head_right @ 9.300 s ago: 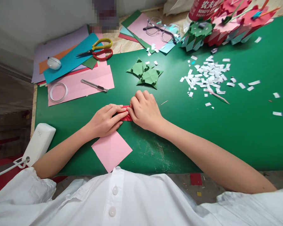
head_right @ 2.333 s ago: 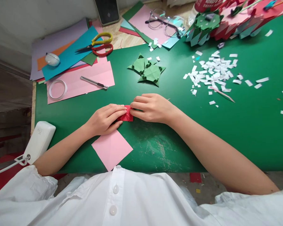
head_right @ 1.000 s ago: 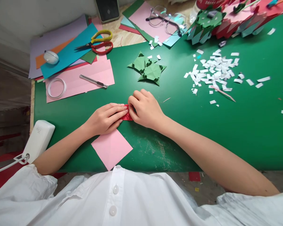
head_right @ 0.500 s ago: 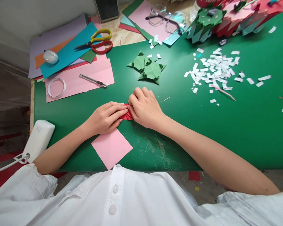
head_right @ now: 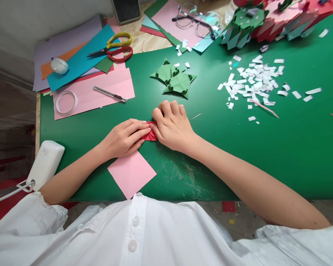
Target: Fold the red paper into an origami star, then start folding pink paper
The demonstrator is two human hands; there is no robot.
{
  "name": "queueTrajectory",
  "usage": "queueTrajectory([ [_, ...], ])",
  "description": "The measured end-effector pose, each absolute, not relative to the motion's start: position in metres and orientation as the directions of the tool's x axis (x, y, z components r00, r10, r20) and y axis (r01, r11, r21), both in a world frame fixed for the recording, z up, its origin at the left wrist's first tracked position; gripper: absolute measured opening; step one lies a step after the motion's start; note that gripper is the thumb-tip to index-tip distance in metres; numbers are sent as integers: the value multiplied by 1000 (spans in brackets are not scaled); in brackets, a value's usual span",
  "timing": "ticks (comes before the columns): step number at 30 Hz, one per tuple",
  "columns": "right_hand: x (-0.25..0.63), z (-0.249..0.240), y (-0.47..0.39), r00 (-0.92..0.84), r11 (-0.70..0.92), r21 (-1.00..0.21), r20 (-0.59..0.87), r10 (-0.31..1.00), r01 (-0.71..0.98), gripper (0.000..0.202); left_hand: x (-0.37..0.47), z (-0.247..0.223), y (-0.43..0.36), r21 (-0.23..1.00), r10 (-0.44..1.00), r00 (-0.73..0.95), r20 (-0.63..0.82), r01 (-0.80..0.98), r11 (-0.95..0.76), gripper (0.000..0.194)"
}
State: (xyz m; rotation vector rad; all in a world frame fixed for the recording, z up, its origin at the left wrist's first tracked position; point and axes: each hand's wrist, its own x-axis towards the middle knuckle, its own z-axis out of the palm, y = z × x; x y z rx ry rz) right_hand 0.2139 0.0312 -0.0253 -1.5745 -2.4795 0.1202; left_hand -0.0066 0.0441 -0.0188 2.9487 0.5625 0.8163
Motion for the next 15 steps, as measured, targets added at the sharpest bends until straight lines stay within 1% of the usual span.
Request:
queueTrajectory([
  [3, 216, -26, 31, -430, 451, -173, 145, 891, 876, 26, -7, -19, 44, 124, 358, 796, 489, 343, -931, 24],
  [7, 218, -24, 33, -444, 456, -180, 103, 890, 872, 25, -7, -19, 44, 100, 347, 799, 491, 344, -934, 22],
  [9, 219, -23, 34, -457, 468, -160, 100, 884, 869, 27, -7, -19, 44, 109, 351, 799, 488, 343, -933, 22],
  [15, 222, -25, 34, -539, 558, -108, 161, 827, 823, 26, -8, -19, 43, 129, 364, 803, 471, 346, -929, 23],
])
